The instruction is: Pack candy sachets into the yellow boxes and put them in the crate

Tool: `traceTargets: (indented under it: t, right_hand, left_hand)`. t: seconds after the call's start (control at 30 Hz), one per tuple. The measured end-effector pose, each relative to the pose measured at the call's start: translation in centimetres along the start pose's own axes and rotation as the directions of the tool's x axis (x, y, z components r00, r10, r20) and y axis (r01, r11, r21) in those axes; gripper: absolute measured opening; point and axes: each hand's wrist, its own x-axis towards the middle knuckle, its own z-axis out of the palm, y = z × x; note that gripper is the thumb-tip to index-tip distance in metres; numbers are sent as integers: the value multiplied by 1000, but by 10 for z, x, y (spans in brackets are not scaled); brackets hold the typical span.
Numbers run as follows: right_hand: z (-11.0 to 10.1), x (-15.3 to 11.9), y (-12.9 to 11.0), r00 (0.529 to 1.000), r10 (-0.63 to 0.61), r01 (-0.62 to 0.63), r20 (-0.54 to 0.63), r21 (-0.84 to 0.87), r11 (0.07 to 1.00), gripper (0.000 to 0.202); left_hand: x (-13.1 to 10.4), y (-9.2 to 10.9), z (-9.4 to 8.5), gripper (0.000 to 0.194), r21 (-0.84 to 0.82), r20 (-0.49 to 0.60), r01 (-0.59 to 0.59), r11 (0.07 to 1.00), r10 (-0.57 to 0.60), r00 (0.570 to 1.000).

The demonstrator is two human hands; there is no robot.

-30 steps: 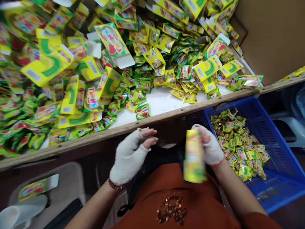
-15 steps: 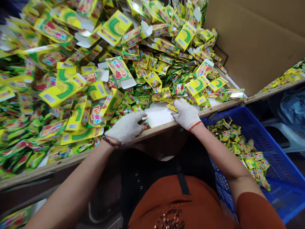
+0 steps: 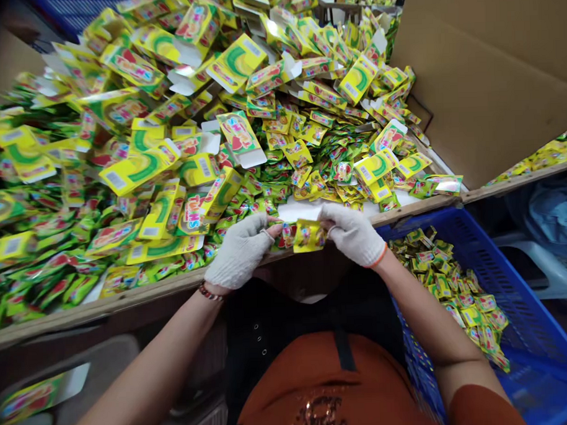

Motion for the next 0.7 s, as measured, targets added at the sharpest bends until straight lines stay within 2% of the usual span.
traceTargets:
  t: [0.1, 0.23, 0.33, 0.4, 0.47, 0.53, 0.57, 0.63, 0.67, 0.7]
  right_hand:
    - [2, 2, -12, 989, -34, 45, 143, -74, 996, 16]
    - [5, 4, -16, 992, -6, 25, 126, -151, 988, 17]
    - [10, 1, -16, 999, 29, -29, 15, -4, 1000, 14]
    - [14, -2, -17, 992, 122, -114, -29, 194, 974, 25]
    - [16, -4, -17, 976, 205, -219, 77, 374, 901, 41]
    - [18, -3, -18, 948, 225, -305, 225, 443, 843, 38]
    - [19, -2, -17, 938, 232, -329, 258, 444, 834, 32]
    - [20, 2, -13, 934, 276, -352, 228, 448, 822, 22]
    - [21, 3, -10, 932, 305, -362, 195, 465, 808, 21]
    - [22, 5, -6, 926, 337, -377, 172, 493, 784, 23]
  left_hand:
    - [-7, 8, 10, 28, -75, 57, 2, 997, 3, 998]
    - [-16, 12, 14, 31, -210, 118, 27, 977, -2, 993]
    - [-19, 12, 15, 29, -204, 95, 14, 979, 5, 996]
    - [-20, 13, 16, 25, -172, 53, -24, 985, 34, 998]
    - [-19, 15, 17, 21, -127, 42, -85, 988, 90, 995]
    - [-15, 17, 14, 19, -3, 35, -167, 986, 167, 985]
    - [-11, 17, 10, 19, 97, 16, -217, 971, 217, 976]
    - [0, 16, -5, 22, 356, -72, -276, 893, 321, 944]
    - [7, 15, -16, 23, 490, -135, -259, 832, 366, 921]
    - [15, 12, -27, 28, 605, -199, -191, 773, 380, 903]
